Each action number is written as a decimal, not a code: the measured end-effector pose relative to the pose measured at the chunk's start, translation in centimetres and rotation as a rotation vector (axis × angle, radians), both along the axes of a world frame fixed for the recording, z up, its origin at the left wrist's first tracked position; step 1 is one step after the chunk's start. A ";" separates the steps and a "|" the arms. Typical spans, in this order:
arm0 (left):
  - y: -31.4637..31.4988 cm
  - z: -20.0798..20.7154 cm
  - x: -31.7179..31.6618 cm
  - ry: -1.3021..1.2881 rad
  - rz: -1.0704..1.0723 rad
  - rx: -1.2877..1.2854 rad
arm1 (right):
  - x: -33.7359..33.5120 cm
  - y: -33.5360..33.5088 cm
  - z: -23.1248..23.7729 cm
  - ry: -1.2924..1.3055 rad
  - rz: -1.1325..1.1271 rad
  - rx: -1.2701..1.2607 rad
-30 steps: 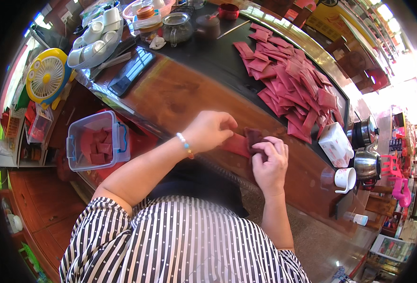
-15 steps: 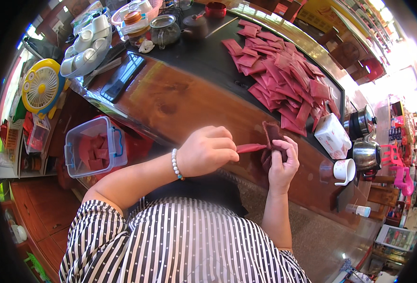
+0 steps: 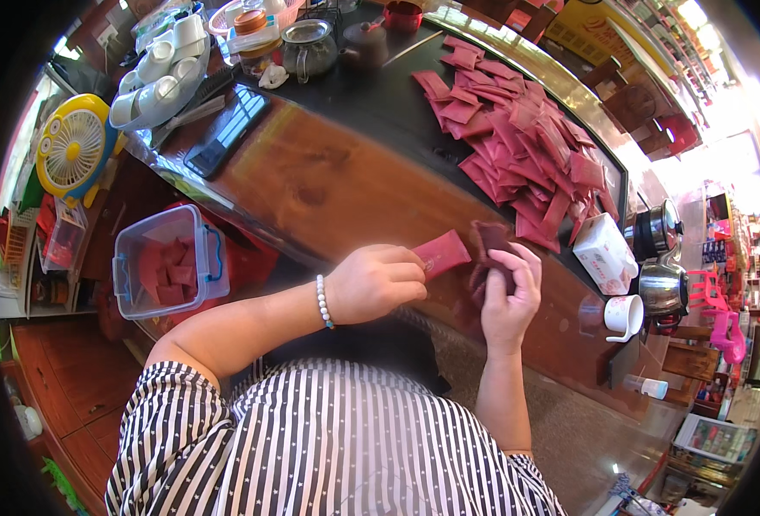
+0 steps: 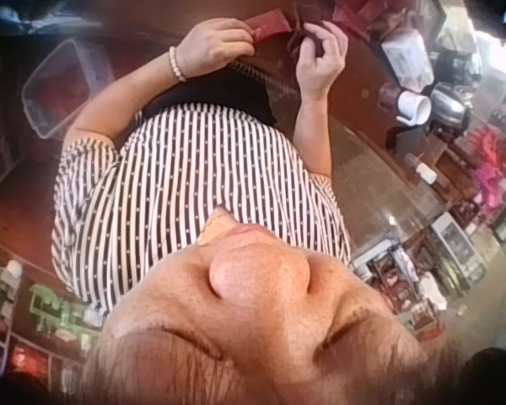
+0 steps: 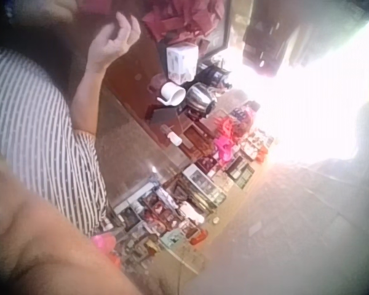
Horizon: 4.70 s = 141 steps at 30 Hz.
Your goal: The person folds individual small purple packets one by one on a wooden counter, placing each folded packet into a container.
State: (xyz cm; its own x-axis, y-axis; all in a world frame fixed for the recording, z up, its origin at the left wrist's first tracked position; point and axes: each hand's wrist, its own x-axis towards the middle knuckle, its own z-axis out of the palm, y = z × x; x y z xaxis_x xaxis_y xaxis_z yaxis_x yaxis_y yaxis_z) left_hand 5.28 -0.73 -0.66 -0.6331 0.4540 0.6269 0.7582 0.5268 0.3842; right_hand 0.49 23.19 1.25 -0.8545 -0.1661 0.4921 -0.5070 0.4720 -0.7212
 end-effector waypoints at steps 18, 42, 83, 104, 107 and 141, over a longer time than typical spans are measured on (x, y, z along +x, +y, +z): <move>0.4 -0.7 0.2 -0.106 -0.007 0.065 | -0.5 -2.1 0.4 0.047 0.088 0.236; 0.7 2.6 -7.7 -0.122 -0.244 -0.261 | -2.5 1.9 -1.7 -0.131 -0.010 -0.133; -2.3 0.2 -2.7 -0.339 0.210 0.032 | -0.9 2.3 -0.9 -0.093 0.039 0.166; -0.8 0.4 -1.2 -0.293 0.151 0.049 | 0.0 -1.5 0.7 -0.043 0.152 0.106; -0.7 0.3 -1.3 -0.277 0.155 0.044 | 0.9 -3.3 0.1 0.102 0.215 0.335; 1.8 2.0 -0.8 -0.279 0.015 0.012 | 0.8 3.8 -1.1 -0.043 -0.058 0.189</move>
State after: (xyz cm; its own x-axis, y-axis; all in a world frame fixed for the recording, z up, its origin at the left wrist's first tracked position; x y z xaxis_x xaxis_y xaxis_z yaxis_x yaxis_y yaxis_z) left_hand 4.51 1.06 1.35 -0.7890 0.4364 0.4325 0.6139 0.5314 0.5838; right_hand 1.31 26.95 0.19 -0.8852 -0.2016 0.4192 -0.4451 0.6289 -0.6375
